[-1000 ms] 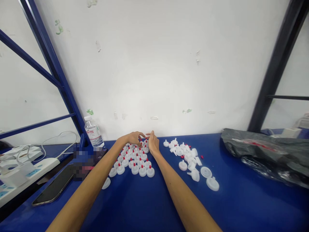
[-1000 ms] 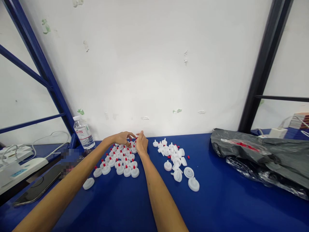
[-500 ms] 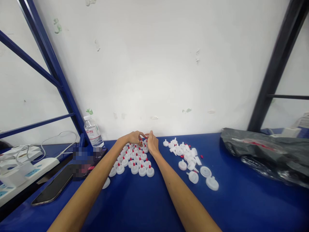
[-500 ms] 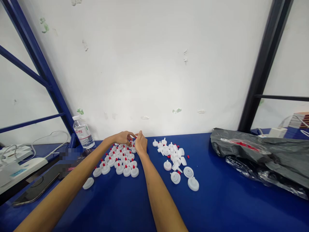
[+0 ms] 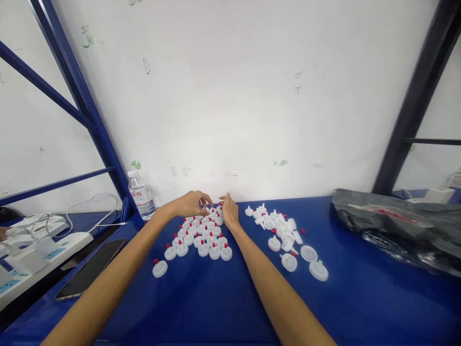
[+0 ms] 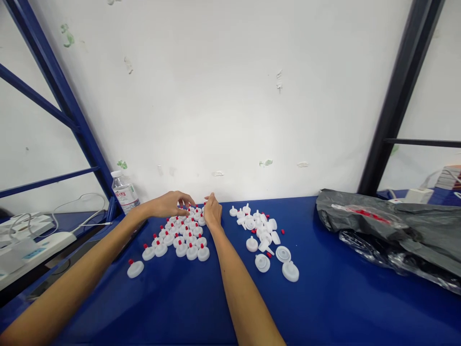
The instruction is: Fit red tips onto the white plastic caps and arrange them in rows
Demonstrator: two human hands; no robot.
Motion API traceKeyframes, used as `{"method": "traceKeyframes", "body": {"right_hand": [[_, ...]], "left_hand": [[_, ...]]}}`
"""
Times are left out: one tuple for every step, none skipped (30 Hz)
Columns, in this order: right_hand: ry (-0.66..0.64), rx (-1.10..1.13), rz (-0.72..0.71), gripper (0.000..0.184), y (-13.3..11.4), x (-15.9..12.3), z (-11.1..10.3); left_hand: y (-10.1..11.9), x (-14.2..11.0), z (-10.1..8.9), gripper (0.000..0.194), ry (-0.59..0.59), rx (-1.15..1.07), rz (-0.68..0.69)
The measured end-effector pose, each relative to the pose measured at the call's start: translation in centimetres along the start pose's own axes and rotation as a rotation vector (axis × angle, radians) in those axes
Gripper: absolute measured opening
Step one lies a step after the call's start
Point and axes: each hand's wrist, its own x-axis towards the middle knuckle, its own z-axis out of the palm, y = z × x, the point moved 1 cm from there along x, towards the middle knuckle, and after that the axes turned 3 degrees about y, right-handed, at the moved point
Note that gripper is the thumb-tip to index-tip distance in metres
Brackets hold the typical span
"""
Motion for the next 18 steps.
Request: {"method": "traceKeyframes", "body": {"right_hand": [[0.000, 0.000, 0.001, 0.065, 0.0, 0.0, 0.0], [0.001, -0.001, 0.002, 0.065, 0.0, 0.1, 0.0], [0.001, -0.002, 0.003, 0.065, 0.0, 0.1, 0.0], [0.001, -0.003, 0.003, 0.065, 0.0, 0.1, 0.0], [0.000, -0.004, 0.003, 0.066, 0.0, 0.1, 0.0], [0.000, -0.004, 0.003, 0.065, 0.0, 0.1, 0.0], [0.000, -0.004, 0.002, 0.065, 0.0, 0.1, 0.0], [0.001, -0.004, 0.001, 0.065, 0.0, 0.1, 0.0], [0.002, -0.004, 0.000, 0.065, 0.1, 0.1, 0.0], [0.004, -0.003, 0.000, 0.065, 0.1, 0.1, 0.0], [0.006, -0.003, -0.001, 0.065, 0.2, 0.1, 0.0], [0.009, -0.002, -0.001, 0.065, 0.2, 0.2, 0.1], [0.011, -0.001, -0.002, 0.066, 0.3, 0.2, 0.1], [0.013, 0.000, -0.003, 0.066, 0.3, 0.3, 0.1], [0.014, 0.000, -0.004, 0.066, 0.4, 0.3, 0.2], [0.015, 0.001, -0.005, 0.065, 0.4, 0.4, 0.2], [0.016, 0.001, -0.005, 0.065, 0.4, 0.4, 0.2], [0.017, 0.002, -0.005, 0.065, 0.5, 0.4, 0.2]], "left_hand": [[0.2, -0.2, 0.2, 0.042, -0.014, 0.006, 0.009], [0.4, -0.3, 0.6, 0.041, -0.027, 0.010, 0.015], [0.4, -0.3, 0.9, 0.041, -0.040, 0.011, 0.021], [0.4, -0.1, 1.3, 0.040, -0.051, 0.011, 0.027], [0.4, 0.1, 1.7, 0.037, -0.063, 0.008, 0.033], [0.2, 0.3, 2.1, 0.033, -0.076, 0.005, 0.040], [0.1, 0.6, 2.5, 0.027, -0.087, 0.001, 0.046], [-0.2, 0.9, 2.8, 0.022, -0.096, -0.002, 0.052], [-0.5, 1.1, 3.2, 0.018, -0.100, -0.005, 0.056], [-0.7, 1.4, 3.5, 0.016, -0.099, -0.005, 0.059], [-1.0, 1.6, 3.7, 0.016, -0.094, -0.003, 0.063], [-1.2, 1.9, 4.0, 0.016, -0.085, 0.001, 0.066], [-1.4, 2.1, 4.2, 0.016, -0.074, 0.008, 0.070], [-1.5, 2.2, 4.4, 0.016, -0.064, 0.014, 0.073], [-1.6, 2.4, 4.6, 0.016, -0.054, 0.022, 0.077], [-1.6, 2.5, 4.7, 0.016, -0.044, 0.029, 0.080], [-1.5, 2.5, 4.8, 0.017, -0.033, 0.036, 0.084], [-1.4, 2.5, 4.8, 0.018, -0.023, 0.041, 0.087]]}}
